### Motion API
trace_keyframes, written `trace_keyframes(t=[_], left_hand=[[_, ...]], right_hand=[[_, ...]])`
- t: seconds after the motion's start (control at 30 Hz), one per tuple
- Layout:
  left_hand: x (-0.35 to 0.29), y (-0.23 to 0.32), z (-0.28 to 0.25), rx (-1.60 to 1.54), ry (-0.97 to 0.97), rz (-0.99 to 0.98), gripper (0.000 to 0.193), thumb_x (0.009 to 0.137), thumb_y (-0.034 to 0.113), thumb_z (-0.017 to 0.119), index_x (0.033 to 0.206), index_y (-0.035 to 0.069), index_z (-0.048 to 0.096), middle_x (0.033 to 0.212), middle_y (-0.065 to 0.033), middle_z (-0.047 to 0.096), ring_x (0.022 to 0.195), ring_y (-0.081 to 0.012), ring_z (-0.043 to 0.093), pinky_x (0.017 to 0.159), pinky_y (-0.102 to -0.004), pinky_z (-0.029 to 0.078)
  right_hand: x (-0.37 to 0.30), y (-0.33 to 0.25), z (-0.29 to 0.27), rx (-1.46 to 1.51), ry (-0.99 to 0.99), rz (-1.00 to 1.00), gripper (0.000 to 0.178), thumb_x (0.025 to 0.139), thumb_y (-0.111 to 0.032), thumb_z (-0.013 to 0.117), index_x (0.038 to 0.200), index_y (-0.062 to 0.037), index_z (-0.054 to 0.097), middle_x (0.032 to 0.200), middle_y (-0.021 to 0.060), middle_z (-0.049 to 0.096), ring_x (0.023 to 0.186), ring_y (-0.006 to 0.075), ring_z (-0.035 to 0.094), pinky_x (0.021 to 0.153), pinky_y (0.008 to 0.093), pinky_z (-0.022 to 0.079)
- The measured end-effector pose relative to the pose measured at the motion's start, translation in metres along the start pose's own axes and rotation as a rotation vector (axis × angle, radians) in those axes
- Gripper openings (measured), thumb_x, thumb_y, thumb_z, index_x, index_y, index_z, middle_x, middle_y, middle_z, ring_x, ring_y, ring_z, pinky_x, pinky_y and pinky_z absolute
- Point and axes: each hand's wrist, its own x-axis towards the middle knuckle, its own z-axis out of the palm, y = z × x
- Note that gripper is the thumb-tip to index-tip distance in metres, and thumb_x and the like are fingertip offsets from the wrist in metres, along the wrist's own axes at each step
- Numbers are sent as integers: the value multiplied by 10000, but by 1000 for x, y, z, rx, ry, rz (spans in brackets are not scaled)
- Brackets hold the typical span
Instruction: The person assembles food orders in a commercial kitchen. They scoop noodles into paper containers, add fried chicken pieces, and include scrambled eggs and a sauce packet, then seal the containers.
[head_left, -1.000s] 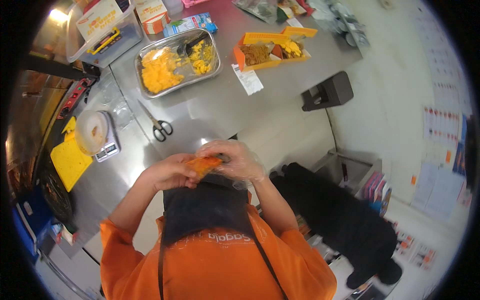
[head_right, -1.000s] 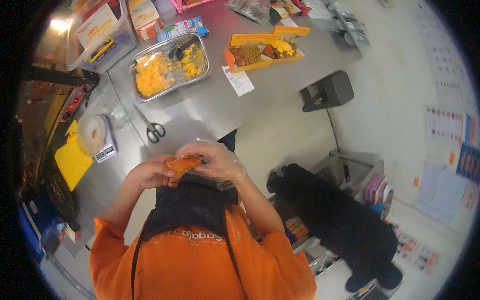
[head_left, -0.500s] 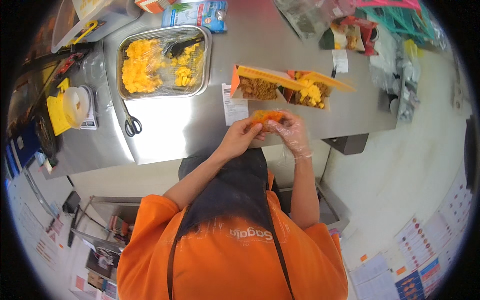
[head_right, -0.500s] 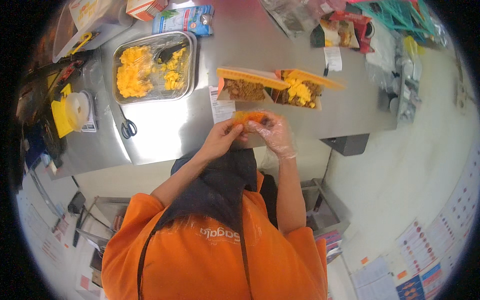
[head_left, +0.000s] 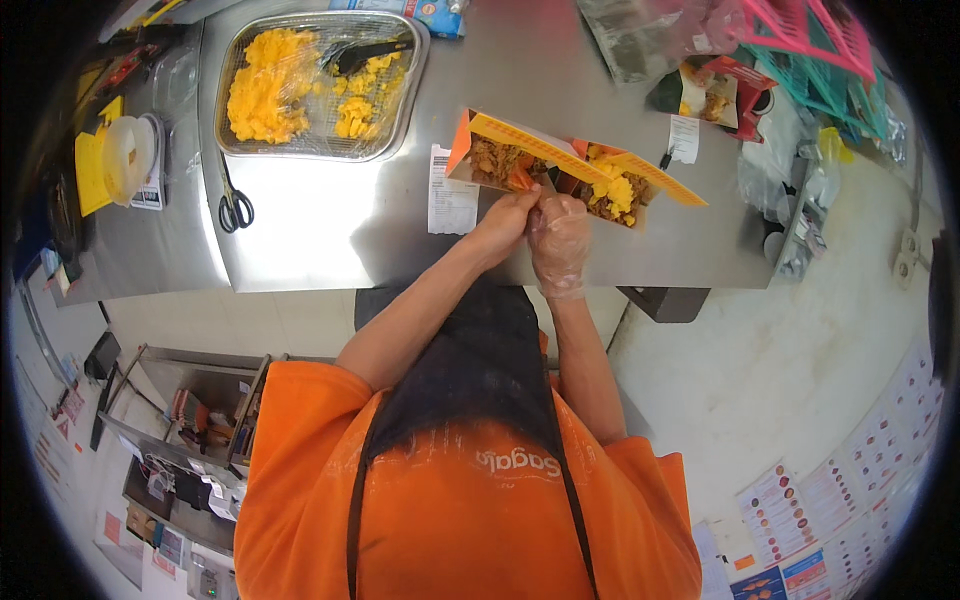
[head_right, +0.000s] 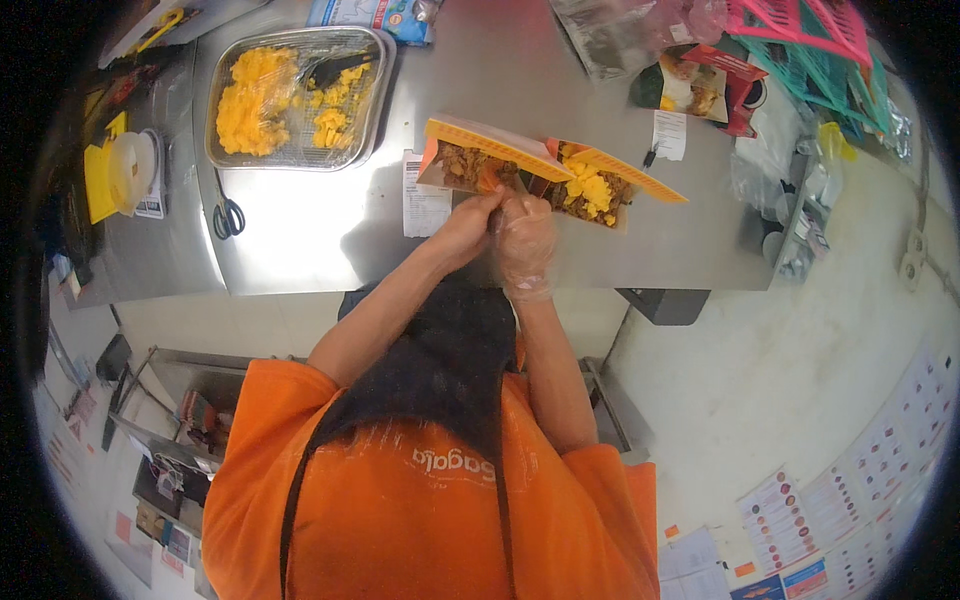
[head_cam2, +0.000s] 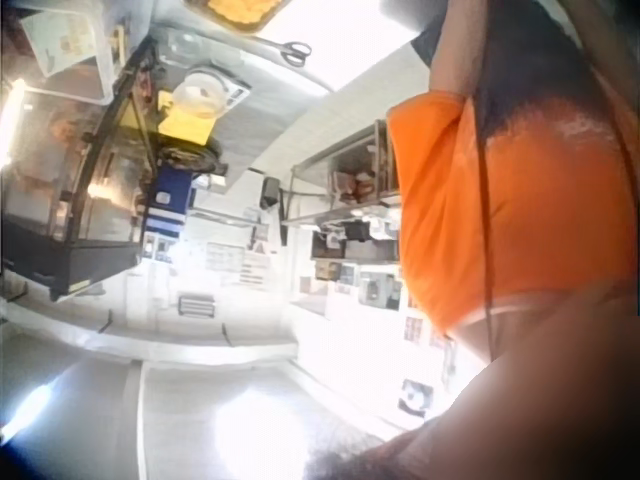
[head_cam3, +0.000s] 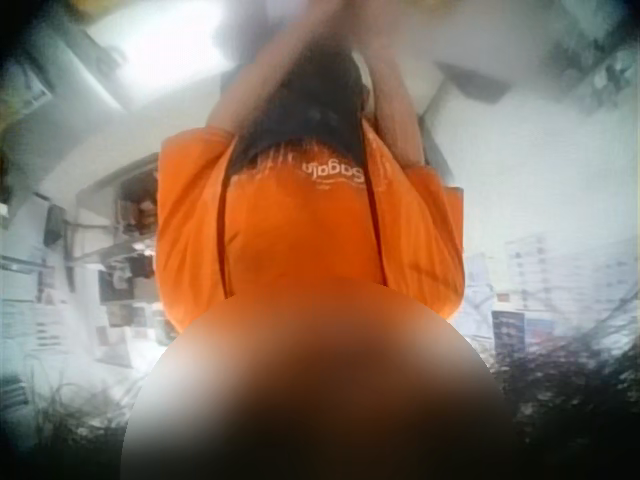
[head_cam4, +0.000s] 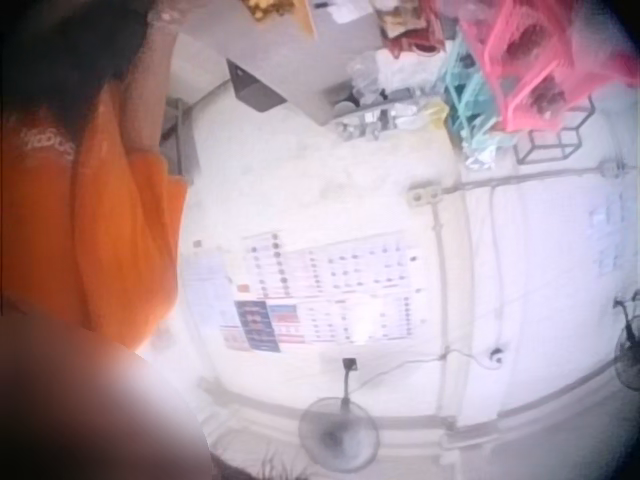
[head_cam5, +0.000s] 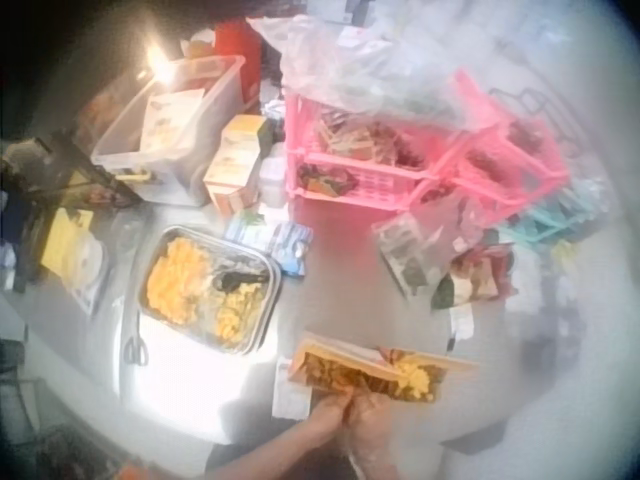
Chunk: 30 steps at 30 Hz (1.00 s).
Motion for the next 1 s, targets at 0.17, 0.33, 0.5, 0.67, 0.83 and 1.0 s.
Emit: trace_keyframes(t=[0.17,0.33,0.5,0.67,0.83,1.0], left_hand=[[-2,3,-18,137,-74,113,259,1061,222,434,1088,3,569,966,-48,575,880,-137,514,802,-314,451],[4,-3,-21,314,-143,130,218,1063,185,391,973,58,544,825,5,483,741,-95,421,672,-262,392],[10,-6,-17,505,-106,160,240,1040,153,380,959,19,562,841,-38,554,748,-152,505,671,-315,435],[14,-6,-10,991,5,495,235,973,103,409,993,-75,561,1015,-193,656,915,-332,625,800,-440,485],[6,-8,-4,842,-41,368,280,995,170,427,977,-56,590,937,-141,645,825,-271,622,760,-395,504],[-50,5,-41,738,-212,164,342,1045,269,440,1055,-9,640,851,-43,580,738,-134,550,689,-293,491]], right_hand=[[10,11,-20,469,-148,278,181,865,-149,669,975,-11,710,829,150,694,770,308,679,708,395,525],[43,30,-16,302,-801,626,433,872,-427,667,959,-6,726,862,162,718,825,274,700,748,387,510],[53,38,9,271,-752,739,459,855,-464,641,959,-26,734,899,194,716,881,332,693,779,417,506],[56,31,5,87,-615,518,479,881,-458,578,998,-14,714,934,230,703,940,395,672,808,437,501],[56,15,-10,132,-661,589,405,897,-371,557,1001,-3,692,957,256,689,953,400,671,807,456,503],[46,19,-10,-27,-556,331,341,938,-292,537,1012,17,661,946,257,685,904,403,680,767,484,515]])
